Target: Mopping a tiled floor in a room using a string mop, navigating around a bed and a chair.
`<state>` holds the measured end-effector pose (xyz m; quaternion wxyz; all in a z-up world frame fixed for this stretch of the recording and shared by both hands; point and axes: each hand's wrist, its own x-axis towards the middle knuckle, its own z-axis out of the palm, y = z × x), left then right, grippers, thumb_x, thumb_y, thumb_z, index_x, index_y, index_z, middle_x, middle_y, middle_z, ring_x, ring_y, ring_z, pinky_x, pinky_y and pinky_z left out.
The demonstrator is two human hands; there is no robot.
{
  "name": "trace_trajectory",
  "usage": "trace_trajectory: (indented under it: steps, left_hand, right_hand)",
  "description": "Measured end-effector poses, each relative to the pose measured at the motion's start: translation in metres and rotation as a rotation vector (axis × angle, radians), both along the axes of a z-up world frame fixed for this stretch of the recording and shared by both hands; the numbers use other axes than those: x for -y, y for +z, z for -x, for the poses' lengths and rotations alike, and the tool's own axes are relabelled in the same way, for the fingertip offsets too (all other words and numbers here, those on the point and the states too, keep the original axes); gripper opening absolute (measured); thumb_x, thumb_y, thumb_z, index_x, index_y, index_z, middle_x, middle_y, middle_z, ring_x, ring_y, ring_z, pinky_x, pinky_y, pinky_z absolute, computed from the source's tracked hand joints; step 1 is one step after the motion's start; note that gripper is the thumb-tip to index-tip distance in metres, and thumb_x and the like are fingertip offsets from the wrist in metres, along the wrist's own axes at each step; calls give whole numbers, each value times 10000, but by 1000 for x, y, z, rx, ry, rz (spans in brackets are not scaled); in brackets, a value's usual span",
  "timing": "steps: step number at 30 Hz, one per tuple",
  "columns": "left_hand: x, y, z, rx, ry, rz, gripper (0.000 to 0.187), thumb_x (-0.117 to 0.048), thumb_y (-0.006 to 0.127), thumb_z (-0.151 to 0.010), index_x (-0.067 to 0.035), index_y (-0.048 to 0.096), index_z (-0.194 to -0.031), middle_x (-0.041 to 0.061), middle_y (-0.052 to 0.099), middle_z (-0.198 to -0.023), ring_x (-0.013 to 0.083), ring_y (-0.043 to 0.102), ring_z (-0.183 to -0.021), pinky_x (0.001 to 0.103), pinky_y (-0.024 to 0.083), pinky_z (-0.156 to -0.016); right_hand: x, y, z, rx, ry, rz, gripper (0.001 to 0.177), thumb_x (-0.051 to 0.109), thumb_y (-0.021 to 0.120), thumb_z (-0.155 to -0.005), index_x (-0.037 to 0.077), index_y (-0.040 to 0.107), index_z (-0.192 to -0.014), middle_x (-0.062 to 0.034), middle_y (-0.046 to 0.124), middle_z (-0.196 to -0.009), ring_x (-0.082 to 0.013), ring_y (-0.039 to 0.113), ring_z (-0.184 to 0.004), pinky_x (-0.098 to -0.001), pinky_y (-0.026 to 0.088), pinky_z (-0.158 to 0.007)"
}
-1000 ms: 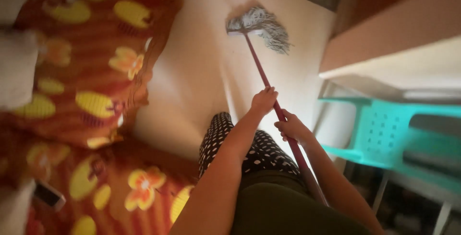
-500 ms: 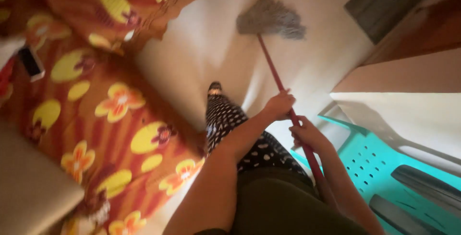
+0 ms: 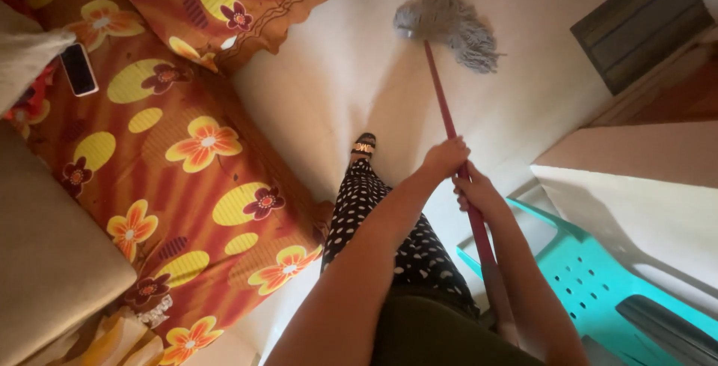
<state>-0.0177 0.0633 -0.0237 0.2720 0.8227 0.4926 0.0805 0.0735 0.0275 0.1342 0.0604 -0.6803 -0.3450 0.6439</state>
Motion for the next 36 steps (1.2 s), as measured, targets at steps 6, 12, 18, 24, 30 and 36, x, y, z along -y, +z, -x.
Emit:
trace_trajectory:
  steps: [6, 12, 18, 24, 30, 36]
  left_hand:
    - [-20, -29, 9, -69, 59, -229, 150, -129, 582, -884, -129, 688, -990, 50, 684, -1059, 246, 597, -1195, 387, 476, -1021]
    - [83, -15, -20, 68, -20, -324, 150, -150, 665, -787, -83, 683, -920, 100, 662, -946, 302, 596, -1090, 407, 454, -1005]
    - [171, -21, -40, 186, -155, -307, 289, -165, 732, -760, 17, 641, -964, 193, 638, -923, 407, 606, -1042, 503, 433, -1015]
    - [161, -30, -41, 197, -79, -318, 229, -106, 717, -805, -1, 643, -994, 171, 652, -959, 390, 594, -1159, 476, 436, -1060]
    - [92, -43, -26, 111, -76, -387, 165, -113, 705, -778, -38, 692, -925, 168, 697, -940, 385, 625, -1119, 500, 426, -1045]
    - [-6, -94, 3, 81, -19, -404, 114, -63, 692, -788, -64, 725, -897, 176, 697, -952, 382, 637, -1107, 492, 451, -1028]
  right_hand:
    - [-16, -3, 20, 74, 60, -28, 728, 76, 580, -919, 118, 214, -1548, -150, 559, -672, -215, 544, -488, -325, 483, -380]
    - [60, 72, 3, 323, 398, 47, 755, 164, 600, -901, 158, 232, -1560, -262, 690, -948, -336, 712, -732, -453, 588, -655]
    - [136, 25, -50, 258, 405, 112, 741, 303, 570, -906, 258, 219, -1557, -337, 661, -1068, -445, 710, -851, -508, 582, -802]
    - [116, 74, -22, 282, 341, 124, 758, 297, 587, -847, 222, 279, -1535, -196, 731, -817, -336, 719, -682, -438, 590, -652]
    - [60, 31, -16, 357, 363, 85, 748, 317, 625, -869, 240, 290, -1533, -128, 735, -743, -271, 709, -582, -389, 585, -536]
    - [-26, -2, 22, 412, 393, 12, 780, 226, 639, -843, 222, 276, -1534, -116, 736, -737, -246, 708, -550, -361, 600, -425]
